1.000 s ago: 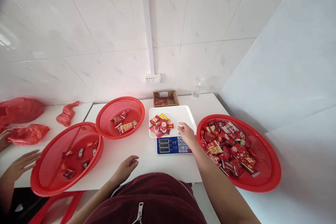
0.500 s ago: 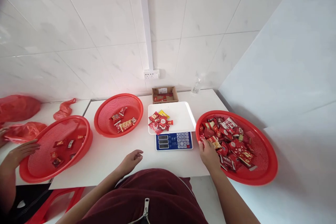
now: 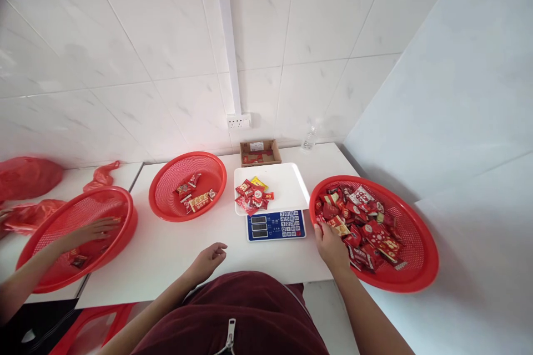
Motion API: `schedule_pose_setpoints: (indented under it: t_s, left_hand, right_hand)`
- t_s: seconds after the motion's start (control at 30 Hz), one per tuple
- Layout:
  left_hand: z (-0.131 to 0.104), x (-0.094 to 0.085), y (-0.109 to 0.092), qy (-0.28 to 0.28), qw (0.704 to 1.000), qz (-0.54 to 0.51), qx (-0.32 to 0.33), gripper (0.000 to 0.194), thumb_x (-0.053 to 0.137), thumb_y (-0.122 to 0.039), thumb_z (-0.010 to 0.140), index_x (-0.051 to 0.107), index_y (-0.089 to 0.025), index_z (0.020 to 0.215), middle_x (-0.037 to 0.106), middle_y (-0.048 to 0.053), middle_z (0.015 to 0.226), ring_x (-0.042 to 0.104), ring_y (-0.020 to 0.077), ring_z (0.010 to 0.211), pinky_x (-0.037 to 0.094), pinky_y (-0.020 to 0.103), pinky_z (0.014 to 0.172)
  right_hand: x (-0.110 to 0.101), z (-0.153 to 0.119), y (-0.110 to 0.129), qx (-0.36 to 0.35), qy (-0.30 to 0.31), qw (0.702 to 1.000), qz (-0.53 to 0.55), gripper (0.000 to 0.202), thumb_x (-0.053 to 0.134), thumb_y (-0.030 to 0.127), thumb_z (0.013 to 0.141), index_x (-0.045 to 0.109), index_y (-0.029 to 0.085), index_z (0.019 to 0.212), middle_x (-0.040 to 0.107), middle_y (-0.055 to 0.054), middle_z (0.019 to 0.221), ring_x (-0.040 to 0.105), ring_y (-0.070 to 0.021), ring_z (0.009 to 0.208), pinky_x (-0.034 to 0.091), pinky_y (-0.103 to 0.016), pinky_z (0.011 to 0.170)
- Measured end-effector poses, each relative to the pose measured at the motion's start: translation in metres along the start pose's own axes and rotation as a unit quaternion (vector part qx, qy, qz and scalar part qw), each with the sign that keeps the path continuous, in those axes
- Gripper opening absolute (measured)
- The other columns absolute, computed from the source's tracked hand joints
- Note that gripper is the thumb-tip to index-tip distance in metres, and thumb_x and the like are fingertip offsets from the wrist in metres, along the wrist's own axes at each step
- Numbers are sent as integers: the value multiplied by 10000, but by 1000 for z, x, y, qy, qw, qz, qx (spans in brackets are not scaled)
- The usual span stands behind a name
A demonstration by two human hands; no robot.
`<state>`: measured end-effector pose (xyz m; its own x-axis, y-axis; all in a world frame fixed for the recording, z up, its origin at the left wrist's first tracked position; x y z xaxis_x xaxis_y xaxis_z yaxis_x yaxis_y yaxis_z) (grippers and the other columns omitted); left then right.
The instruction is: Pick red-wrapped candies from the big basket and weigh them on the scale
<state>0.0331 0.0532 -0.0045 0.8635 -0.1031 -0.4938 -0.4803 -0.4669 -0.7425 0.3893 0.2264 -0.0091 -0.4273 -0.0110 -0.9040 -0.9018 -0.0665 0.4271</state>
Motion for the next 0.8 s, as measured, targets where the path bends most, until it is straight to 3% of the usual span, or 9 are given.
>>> schedule_pose_setpoints:
  t_s: [0.1,0.27,0.43,0.6,0.8]
  left_hand:
    - [14,-6,-25,-29,997,53,50,300,443,-302,843,628,-197,1053,677,42,896,611,173,802,468,294,766]
    - [58,-7,-104,-79,967,181,161,312,442,-276,882,597,-192,1140,649,90,1088,574,216,1019,442,331,888]
    - [113,7,-156,-76,949,263,156,420,490,-315,875,489,-155,1263,546,143,1278,465,290,1208,394,391,957]
    - [147,15,-169,-88,948,281,118,453,542,-308,837,467,-115,1240,551,211,1228,496,355,1162,395,466,917]
    - [153,9,-164,-109,955,262,87,398,543,-195,788,475,-133,1175,590,200,1148,547,319,1102,442,425,847]
  right_hand:
    - [1,0,0,3,5,1000,-7,472,280,421,895,599,143,1104,649,-175,1103,607,-261,1008,473,-376,837]
    - [-1,-1,1,30,31,999,-20,475,262,428,902,591,176,1134,647,-148,1141,622,-249,993,474,-373,820]
    - [-1,-2,2,53,55,997,-18,495,235,437,903,588,178,1134,636,-152,1171,625,-252,1013,483,-380,813]
    - [2,0,0,52,54,997,-3,490,247,437,896,581,175,1140,628,-141,1196,595,-257,1086,472,-378,866]
    - [6,1,-6,56,60,996,23,491,254,439,885,580,176,1140,616,-147,1214,591,-264,1081,476,-406,882]
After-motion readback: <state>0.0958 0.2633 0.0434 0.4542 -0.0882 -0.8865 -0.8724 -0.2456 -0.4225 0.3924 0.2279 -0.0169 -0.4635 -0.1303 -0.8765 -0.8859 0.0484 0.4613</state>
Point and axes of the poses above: each hand's wrist, its own z-axis towards the middle knuckle, its own x-axis out of the palm, y = z × x, the point moved 9 cm from there along z, towards the middle knuckle
